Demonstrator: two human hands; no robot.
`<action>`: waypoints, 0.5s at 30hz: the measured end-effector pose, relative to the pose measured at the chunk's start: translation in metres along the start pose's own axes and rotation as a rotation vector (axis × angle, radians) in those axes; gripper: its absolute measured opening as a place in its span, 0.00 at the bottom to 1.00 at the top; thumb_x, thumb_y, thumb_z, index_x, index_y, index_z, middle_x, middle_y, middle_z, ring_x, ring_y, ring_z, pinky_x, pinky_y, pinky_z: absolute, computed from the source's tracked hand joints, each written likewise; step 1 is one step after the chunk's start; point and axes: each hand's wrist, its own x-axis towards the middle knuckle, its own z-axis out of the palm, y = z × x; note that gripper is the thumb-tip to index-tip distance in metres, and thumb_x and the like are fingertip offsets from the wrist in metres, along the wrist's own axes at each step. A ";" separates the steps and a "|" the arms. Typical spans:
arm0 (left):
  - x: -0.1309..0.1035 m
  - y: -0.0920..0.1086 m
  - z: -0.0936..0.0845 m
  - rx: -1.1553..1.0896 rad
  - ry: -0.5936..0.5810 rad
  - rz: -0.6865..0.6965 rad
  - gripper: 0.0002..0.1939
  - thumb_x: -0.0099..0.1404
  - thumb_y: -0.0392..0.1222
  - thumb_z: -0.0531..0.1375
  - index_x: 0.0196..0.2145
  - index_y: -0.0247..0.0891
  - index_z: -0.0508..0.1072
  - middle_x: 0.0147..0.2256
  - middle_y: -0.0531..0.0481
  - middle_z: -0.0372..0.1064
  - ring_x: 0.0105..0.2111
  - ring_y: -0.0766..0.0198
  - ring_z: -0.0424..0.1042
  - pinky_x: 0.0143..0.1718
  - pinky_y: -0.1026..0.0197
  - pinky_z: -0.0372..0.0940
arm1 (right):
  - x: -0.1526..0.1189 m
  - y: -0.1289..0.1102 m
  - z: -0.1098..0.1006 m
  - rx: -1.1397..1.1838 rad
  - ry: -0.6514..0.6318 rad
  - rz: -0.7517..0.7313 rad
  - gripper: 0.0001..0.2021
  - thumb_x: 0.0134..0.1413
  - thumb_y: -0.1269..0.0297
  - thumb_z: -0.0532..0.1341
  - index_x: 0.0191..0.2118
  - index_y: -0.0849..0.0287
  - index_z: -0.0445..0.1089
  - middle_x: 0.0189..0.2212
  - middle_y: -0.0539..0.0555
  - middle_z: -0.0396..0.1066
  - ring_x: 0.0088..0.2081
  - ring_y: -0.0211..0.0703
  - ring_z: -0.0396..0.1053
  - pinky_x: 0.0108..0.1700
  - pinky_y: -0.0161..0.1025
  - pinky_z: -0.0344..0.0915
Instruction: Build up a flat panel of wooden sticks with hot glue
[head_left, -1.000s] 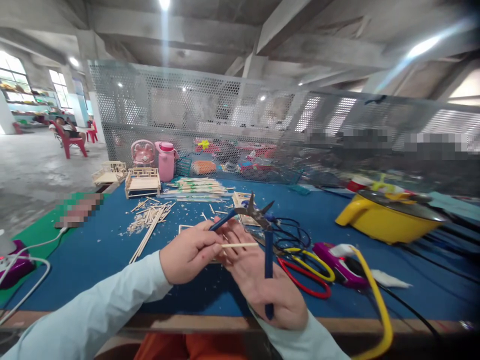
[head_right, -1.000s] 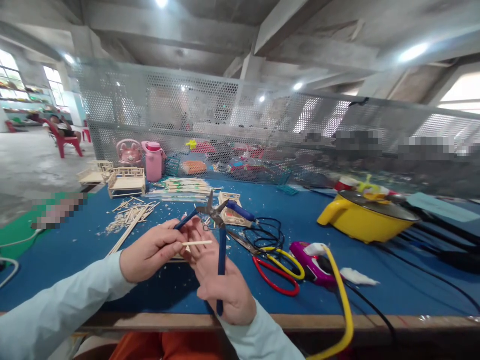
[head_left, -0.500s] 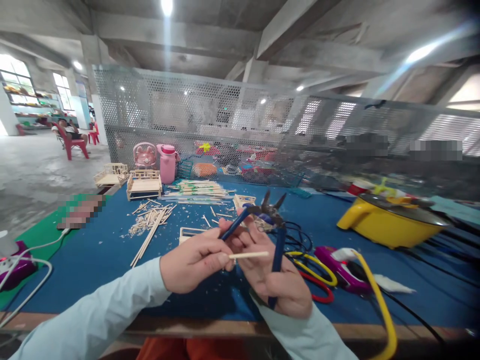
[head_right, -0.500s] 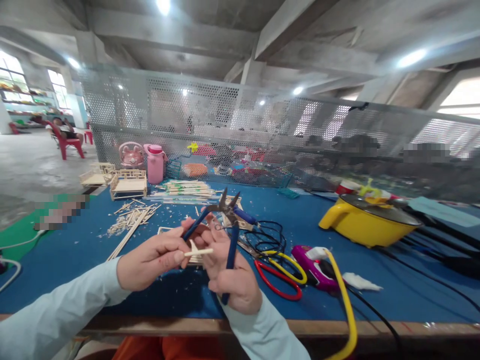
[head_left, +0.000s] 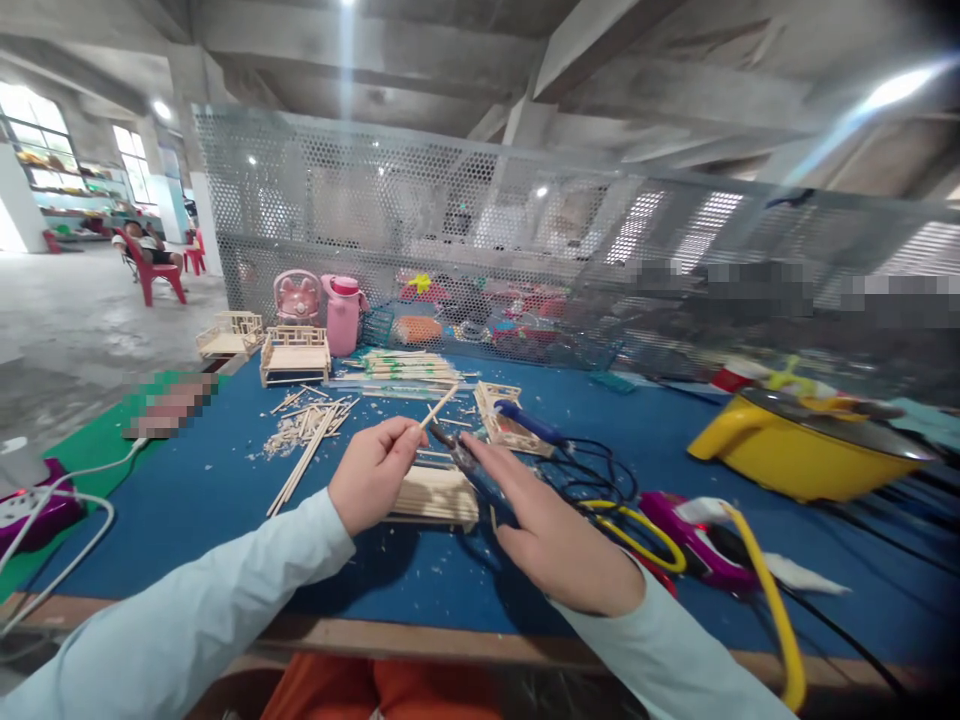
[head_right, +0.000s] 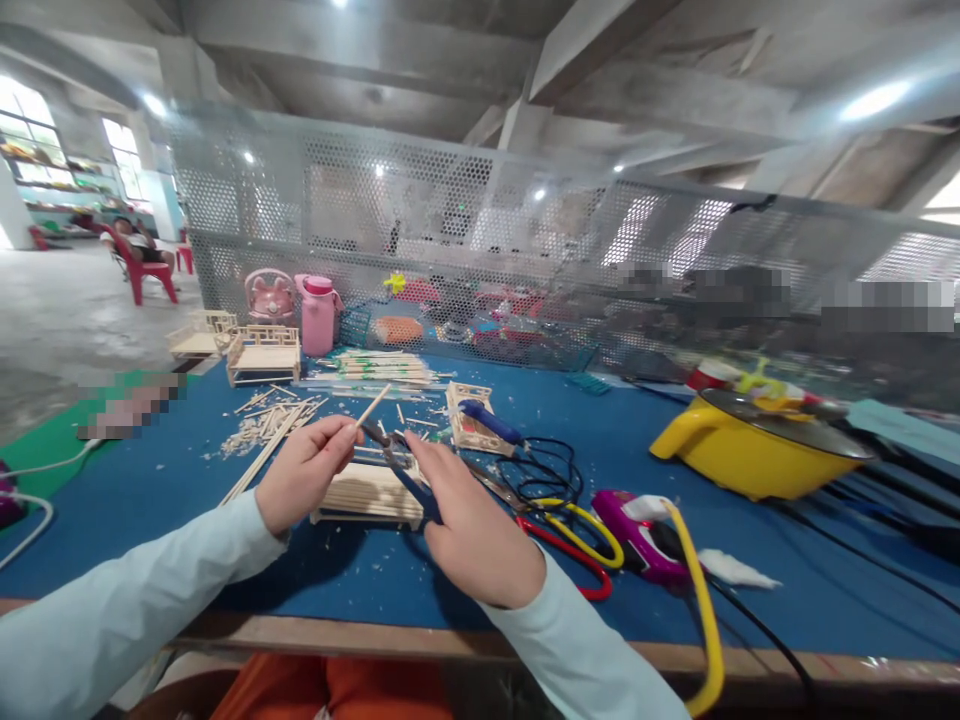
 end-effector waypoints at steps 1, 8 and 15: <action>-0.001 0.000 0.000 0.018 -0.009 0.000 0.15 0.64 0.47 0.48 0.29 0.35 0.67 0.18 0.58 0.52 0.20 0.70 0.52 0.22 0.66 0.49 | 0.001 -0.001 0.001 -0.009 -0.007 -0.016 0.42 0.34 0.80 0.48 0.62 0.60 0.46 0.61 0.60 0.50 0.62 0.48 0.47 0.61 0.53 0.47; -0.004 0.004 0.001 0.102 -0.040 0.033 0.15 0.64 0.45 0.47 0.26 0.35 0.66 0.18 0.57 0.54 0.20 0.70 0.54 0.25 0.66 0.52 | 0.002 0.000 0.000 -0.011 0.000 -0.051 0.41 0.33 0.81 0.48 0.61 0.61 0.49 0.59 0.60 0.54 0.61 0.47 0.50 0.60 0.51 0.50; -0.006 0.006 0.001 0.086 -0.076 0.020 0.15 0.64 0.45 0.47 0.25 0.36 0.64 0.18 0.57 0.55 0.21 0.69 0.54 0.26 0.65 0.53 | 0.003 -0.003 0.004 0.010 0.057 -0.046 0.36 0.35 0.79 0.48 0.58 0.62 0.55 0.55 0.60 0.60 0.57 0.47 0.57 0.58 0.50 0.55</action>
